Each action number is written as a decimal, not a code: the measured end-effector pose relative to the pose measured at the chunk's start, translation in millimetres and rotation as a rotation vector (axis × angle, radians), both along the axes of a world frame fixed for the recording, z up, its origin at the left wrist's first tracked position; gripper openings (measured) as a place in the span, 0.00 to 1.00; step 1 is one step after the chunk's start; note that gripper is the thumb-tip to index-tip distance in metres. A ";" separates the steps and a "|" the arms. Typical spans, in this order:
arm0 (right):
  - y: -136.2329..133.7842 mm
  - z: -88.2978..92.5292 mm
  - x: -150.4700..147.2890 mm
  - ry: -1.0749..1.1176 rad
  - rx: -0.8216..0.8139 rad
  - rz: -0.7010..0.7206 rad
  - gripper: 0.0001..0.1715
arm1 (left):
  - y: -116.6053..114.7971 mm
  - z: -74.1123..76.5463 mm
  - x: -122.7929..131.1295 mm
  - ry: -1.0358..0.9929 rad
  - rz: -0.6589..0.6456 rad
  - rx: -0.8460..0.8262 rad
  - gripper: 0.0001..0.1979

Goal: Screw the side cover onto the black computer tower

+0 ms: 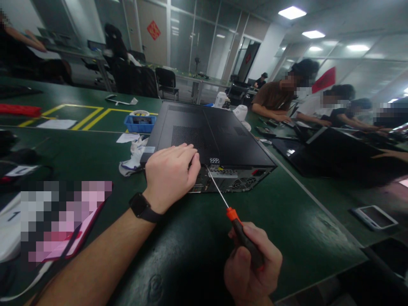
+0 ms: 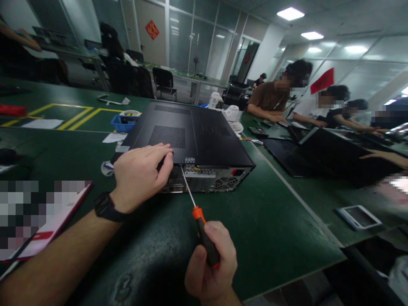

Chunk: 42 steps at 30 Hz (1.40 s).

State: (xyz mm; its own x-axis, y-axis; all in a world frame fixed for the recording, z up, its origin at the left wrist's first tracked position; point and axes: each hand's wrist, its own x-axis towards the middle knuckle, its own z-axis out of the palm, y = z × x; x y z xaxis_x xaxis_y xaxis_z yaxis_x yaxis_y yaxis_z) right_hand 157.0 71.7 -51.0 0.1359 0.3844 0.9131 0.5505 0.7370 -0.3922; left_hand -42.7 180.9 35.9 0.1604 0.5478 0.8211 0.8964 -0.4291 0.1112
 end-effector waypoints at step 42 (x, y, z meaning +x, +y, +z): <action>-0.8 -10.2 6.7 -0.029 0.042 -0.121 0.17 | -0.7 1.6 0.2 -0.010 0.000 -0.032 0.15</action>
State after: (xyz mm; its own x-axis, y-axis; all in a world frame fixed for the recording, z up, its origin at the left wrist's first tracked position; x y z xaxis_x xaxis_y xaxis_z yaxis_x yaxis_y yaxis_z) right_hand 163.7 70.9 -61.2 0.1523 0.3277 0.9324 0.6472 0.6800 -0.3447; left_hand -42.5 180.2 37.5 0.1519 0.5736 0.8049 0.8952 -0.4251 0.1340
